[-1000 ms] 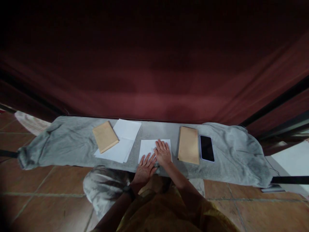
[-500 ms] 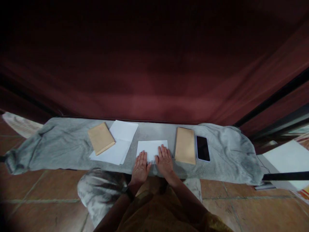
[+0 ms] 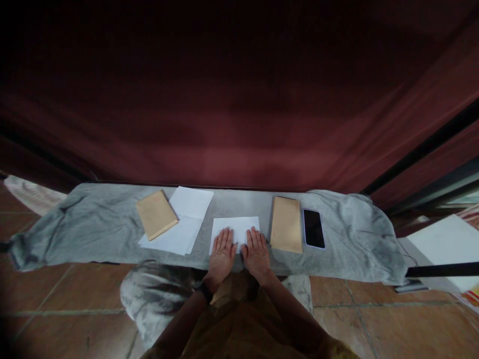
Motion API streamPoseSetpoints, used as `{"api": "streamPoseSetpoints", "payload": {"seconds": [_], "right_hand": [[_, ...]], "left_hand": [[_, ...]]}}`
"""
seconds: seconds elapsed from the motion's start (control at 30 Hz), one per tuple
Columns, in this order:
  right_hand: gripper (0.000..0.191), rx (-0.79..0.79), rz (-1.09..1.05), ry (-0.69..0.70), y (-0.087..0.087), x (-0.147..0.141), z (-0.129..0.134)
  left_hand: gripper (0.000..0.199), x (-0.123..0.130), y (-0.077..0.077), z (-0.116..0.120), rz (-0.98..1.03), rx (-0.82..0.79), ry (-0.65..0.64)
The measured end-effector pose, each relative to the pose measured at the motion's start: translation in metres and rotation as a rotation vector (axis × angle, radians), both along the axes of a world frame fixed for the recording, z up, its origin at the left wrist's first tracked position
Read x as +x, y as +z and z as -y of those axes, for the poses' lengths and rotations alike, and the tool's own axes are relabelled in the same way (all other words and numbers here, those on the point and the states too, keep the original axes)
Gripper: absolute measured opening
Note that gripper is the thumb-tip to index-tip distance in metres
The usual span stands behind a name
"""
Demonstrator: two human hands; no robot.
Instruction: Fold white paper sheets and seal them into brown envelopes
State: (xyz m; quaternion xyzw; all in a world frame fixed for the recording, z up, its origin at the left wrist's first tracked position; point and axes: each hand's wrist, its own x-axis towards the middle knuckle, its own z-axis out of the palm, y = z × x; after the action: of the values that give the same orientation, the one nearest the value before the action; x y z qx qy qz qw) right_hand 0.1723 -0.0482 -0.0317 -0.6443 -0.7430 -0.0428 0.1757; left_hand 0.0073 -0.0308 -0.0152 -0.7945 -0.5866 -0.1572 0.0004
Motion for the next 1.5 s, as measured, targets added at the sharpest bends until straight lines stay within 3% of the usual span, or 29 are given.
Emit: {"api": "streamPoseSetpoints", "payload": {"seconds": [0.17,0.6,0.83,1.5], "right_hand": [[0.057,0.014,-0.009,0.0,-0.001,0.001,0.0],[0.057,0.024,-0.016,0.011,-0.002,0.002,-0.002],[0.056,0.042,0.004,0.006,-0.002,0.002,-0.002],[0.056,-0.052,0.042,0.019,0.004,0.003,0.001]], "left_hand": [[0.055,0.014,-0.002,-0.016,-0.043,-0.071,-0.034],[0.059,0.008,0.001,-0.055,-0.016,-0.073,0.041],[0.065,-0.001,-0.005,-0.052,-0.004,-0.035,0.068],[0.058,0.009,0.012,-0.043,-0.103,-0.126,0.027]]}}
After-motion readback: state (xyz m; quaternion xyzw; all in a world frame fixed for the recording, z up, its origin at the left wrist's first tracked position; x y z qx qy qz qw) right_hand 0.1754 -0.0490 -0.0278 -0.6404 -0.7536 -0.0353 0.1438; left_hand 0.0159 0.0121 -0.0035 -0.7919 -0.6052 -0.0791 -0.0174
